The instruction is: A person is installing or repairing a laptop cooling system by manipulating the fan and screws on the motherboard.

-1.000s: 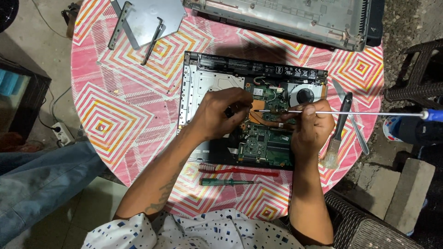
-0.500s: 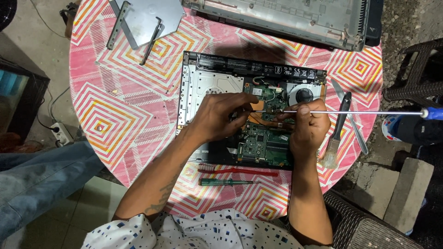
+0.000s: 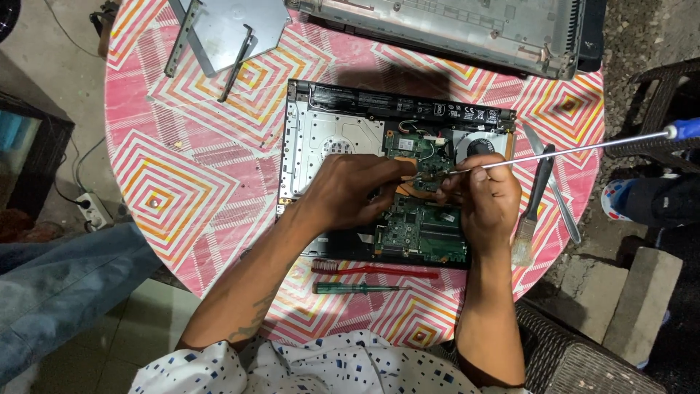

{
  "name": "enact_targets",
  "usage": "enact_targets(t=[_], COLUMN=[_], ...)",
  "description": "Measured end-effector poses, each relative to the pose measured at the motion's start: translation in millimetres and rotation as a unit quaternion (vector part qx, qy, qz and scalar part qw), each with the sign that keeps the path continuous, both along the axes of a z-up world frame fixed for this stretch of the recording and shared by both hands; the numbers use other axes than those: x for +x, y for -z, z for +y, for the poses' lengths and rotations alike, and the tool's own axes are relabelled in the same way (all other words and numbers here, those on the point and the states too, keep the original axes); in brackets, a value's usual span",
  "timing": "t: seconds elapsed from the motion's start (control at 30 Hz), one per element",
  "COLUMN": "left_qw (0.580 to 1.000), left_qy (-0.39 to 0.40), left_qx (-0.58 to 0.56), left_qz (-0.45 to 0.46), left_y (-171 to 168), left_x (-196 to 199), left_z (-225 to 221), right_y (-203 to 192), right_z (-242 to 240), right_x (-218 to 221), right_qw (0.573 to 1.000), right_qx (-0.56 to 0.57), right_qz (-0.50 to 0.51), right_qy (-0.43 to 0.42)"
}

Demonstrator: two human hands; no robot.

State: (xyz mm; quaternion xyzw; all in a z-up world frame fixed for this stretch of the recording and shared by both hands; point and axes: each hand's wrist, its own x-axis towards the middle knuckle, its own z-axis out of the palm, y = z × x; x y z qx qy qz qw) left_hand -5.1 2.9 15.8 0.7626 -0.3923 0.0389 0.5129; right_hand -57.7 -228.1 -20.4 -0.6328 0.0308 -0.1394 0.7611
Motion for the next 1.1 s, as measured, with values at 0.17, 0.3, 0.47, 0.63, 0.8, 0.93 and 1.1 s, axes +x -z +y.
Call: enact_targets(t=[0.17,0.3,0.47,0.63,0.8,0.93,1.1], left_qw=[0.999,0.999,0.999,0.996,0.981,0.984,0.988], left_qy=[0.015,0.02,0.03,0.04,-0.024,0.01,0.018], left_qx=[-0.004,-0.003,-0.003,-0.051,0.168,0.17,0.156], left_qz=[0.032,0.042,0.037,0.058,-0.093,-0.059,-0.012], left_y=[4,10,8,7,16,11,13], left_x=[-3,-3,-4,3,11,8,11], left_z=[-4,-7,-8,-2,4,8,8], right_y=[4,-3,4,0,-9,2,-14], right_z=[-4,0,-8,-9,4,1,17], right_x=[-1,2,5,6,3,-2,-3], right_qw=[0.996,0.99,0.988,0.984,0.973,0.958,0.931], right_qx=[-0.089,-0.128,-0.127,-0.129,-0.201,-0.27,-0.349], right_qz=[-0.019,-0.053,-0.076,-0.101,-0.083,-0.068,-0.105], right_qy=[0.021,0.033,0.051,0.066,0.08,0.063,0.007])
